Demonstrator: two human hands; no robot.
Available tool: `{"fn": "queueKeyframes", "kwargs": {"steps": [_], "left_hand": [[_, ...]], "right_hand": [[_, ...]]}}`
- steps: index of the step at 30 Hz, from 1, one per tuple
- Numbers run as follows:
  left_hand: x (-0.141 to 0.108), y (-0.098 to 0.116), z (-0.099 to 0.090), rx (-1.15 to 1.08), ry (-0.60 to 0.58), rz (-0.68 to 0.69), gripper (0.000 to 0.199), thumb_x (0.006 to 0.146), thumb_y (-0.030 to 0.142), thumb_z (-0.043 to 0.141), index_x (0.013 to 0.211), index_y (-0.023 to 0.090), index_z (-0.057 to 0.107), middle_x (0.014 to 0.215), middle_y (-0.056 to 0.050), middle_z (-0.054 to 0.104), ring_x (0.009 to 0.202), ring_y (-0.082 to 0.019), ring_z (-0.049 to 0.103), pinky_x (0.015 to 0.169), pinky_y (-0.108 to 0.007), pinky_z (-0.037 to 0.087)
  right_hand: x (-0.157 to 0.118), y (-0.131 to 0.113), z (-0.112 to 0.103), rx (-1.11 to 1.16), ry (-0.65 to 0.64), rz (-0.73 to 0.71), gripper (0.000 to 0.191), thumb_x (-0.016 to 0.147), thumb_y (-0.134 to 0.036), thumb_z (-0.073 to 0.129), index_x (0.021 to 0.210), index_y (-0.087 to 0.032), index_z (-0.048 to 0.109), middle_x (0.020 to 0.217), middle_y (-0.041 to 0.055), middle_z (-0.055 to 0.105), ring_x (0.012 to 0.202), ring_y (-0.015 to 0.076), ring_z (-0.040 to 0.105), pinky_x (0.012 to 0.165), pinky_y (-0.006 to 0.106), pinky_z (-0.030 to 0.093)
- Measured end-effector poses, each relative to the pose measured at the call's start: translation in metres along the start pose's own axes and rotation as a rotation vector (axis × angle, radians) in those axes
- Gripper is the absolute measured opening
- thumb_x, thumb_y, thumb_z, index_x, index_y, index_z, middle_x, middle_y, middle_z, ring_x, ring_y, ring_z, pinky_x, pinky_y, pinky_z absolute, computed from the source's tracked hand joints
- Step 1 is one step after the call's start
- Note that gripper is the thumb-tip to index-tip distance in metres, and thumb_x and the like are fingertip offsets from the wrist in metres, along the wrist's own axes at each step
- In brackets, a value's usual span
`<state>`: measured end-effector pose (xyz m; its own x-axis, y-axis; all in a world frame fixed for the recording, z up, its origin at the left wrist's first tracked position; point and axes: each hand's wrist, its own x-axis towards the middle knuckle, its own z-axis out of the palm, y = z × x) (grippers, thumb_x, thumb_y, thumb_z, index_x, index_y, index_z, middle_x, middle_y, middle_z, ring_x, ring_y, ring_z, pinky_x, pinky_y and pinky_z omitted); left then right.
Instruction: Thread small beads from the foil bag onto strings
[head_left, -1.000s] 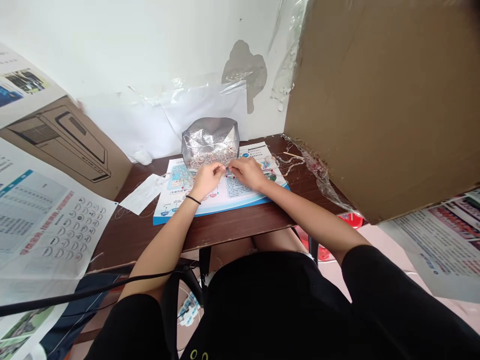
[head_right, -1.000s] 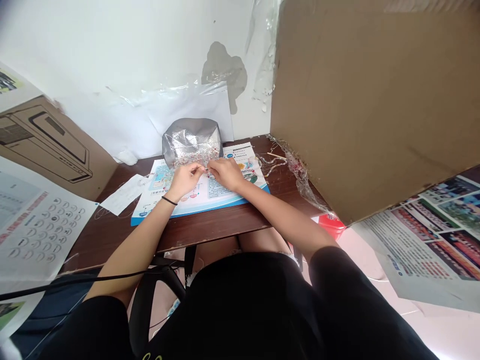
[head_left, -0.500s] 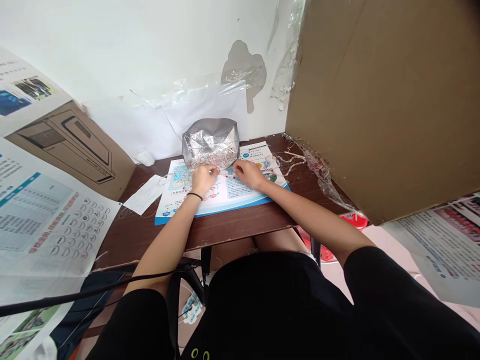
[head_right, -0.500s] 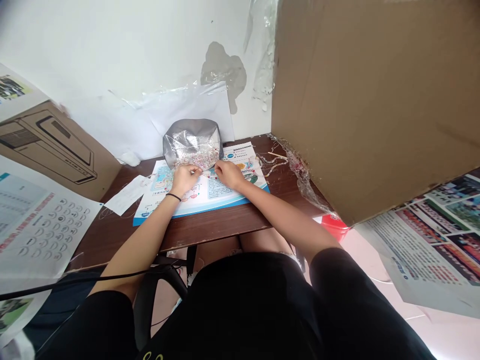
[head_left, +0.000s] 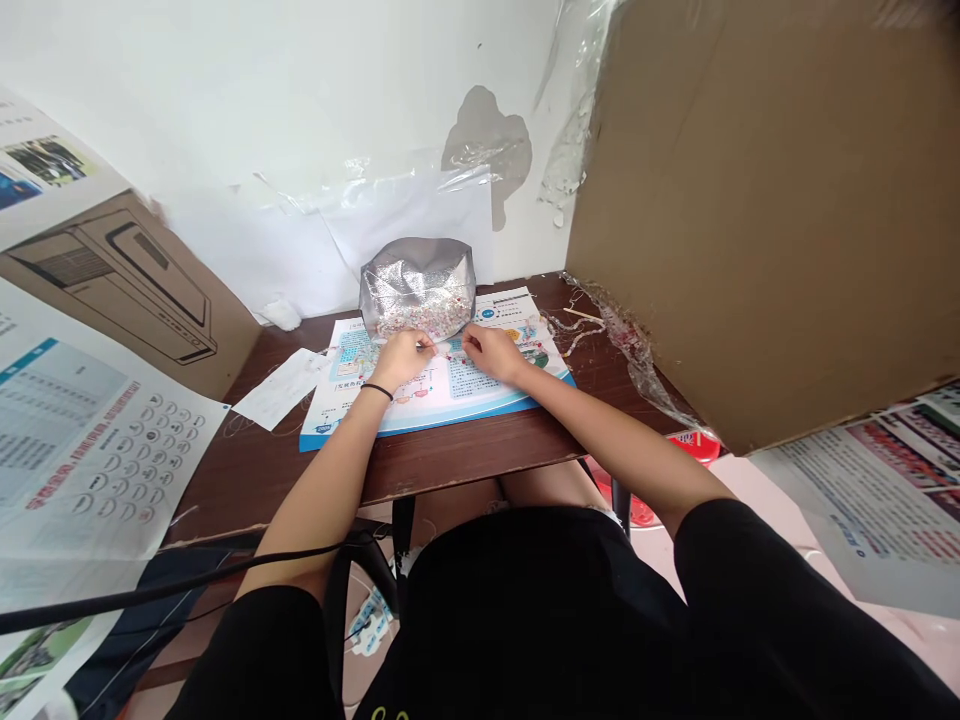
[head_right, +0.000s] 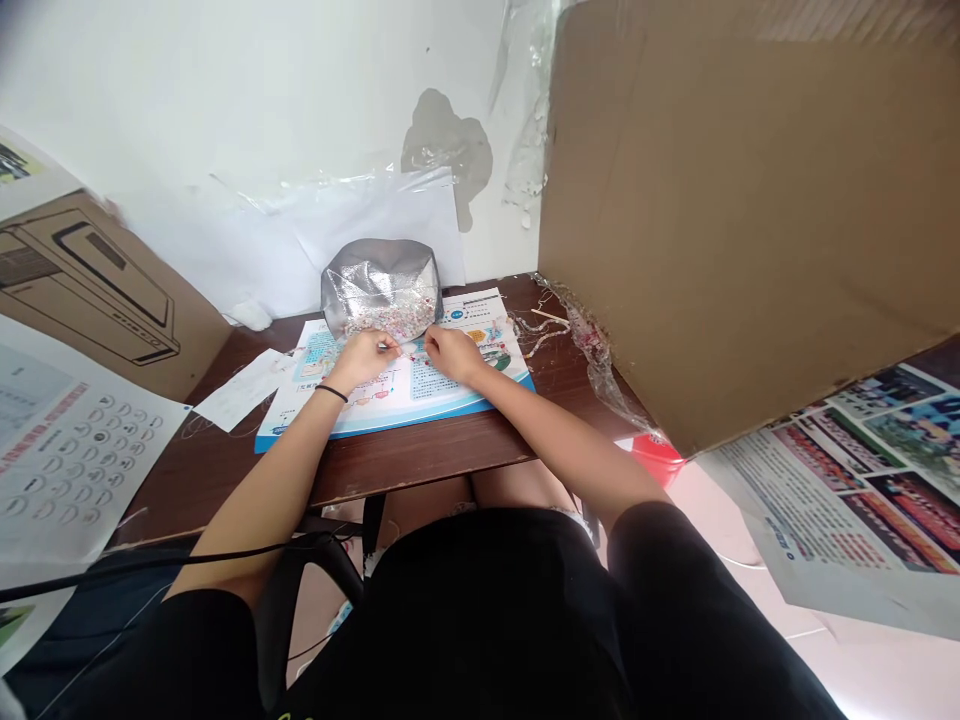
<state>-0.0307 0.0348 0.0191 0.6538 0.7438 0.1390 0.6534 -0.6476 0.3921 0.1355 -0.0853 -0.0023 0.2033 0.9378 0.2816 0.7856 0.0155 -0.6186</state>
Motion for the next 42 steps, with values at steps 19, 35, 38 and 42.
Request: {"fn": "queueKeyframes", "kwargs": {"steps": [19, 35, 38, 42], "left_hand": [[-0.021, 0.026, 0.024, -1.351, -0.225, -0.315, 0.010, 0.089, 0.005, 0.065, 0.094, 0.012, 0.070, 0.083, -0.005, 0.074, 0.077, -0.010, 0.069, 0.085, -0.029, 0.053], [-0.018, 0.023, 0.028, -1.402, -0.206, -0.311, 0.014, 0.088, 0.000, 0.063, 0.089, 0.011, 0.071, 0.076, -0.003, 0.070, 0.073, -0.007, 0.066, 0.082, -0.025, 0.053], [-0.017, 0.022, 0.029, -1.410, -0.207, -0.311, 0.014, 0.086, -0.001, 0.064, 0.089, 0.011, 0.071, 0.079, -0.004, 0.071, 0.074, -0.007, 0.066, 0.084, -0.026, 0.053], [-0.016, 0.021, 0.030, -1.423, -0.205, -0.322, 0.013, 0.086, 0.000, 0.065, 0.092, 0.012, 0.070, 0.082, -0.004, 0.072, 0.074, -0.008, 0.066, 0.086, -0.027, 0.054]], "right_hand": [[-0.005, 0.005, -0.001, 0.091, 0.324, -0.203, 0.013, 0.091, -0.021, 0.053, 0.079, -0.023, 0.056, 0.081, 0.0044, 0.068, 0.081, 0.0215, 0.059, 0.080, 0.035, 0.044], [-0.007, 0.007, 0.000, 0.053, 0.220, -0.275, 0.014, 0.087, -0.016, 0.054, 0.074, -0.022, 0.055, 0.073, 0.0016, 0.064, 0.072, 0.0176, 0.055, 0.074, 0.031, 0.041], [-0.007, 0.006, -0.001, 0.049, 0.213, -0.279, 0.014, 0.087, -0.016, 0.054, 0.075, -0.022, 0.057, 0.075, 0.0021, 0.066, 0.073, 0.0179, 0.056, 0.078, 0.032, 0.043], [-0.008, 0.006, -0.001, 0.053, 0.212, -0.280, 0.014, 0.086, -0.016, 0.053, 0.075, -0.022, 0.059, 0.075, 0.0025, 0.068, 0.073, 0.0182, 0.057, 0.078, 0.033, 0.044]]}}
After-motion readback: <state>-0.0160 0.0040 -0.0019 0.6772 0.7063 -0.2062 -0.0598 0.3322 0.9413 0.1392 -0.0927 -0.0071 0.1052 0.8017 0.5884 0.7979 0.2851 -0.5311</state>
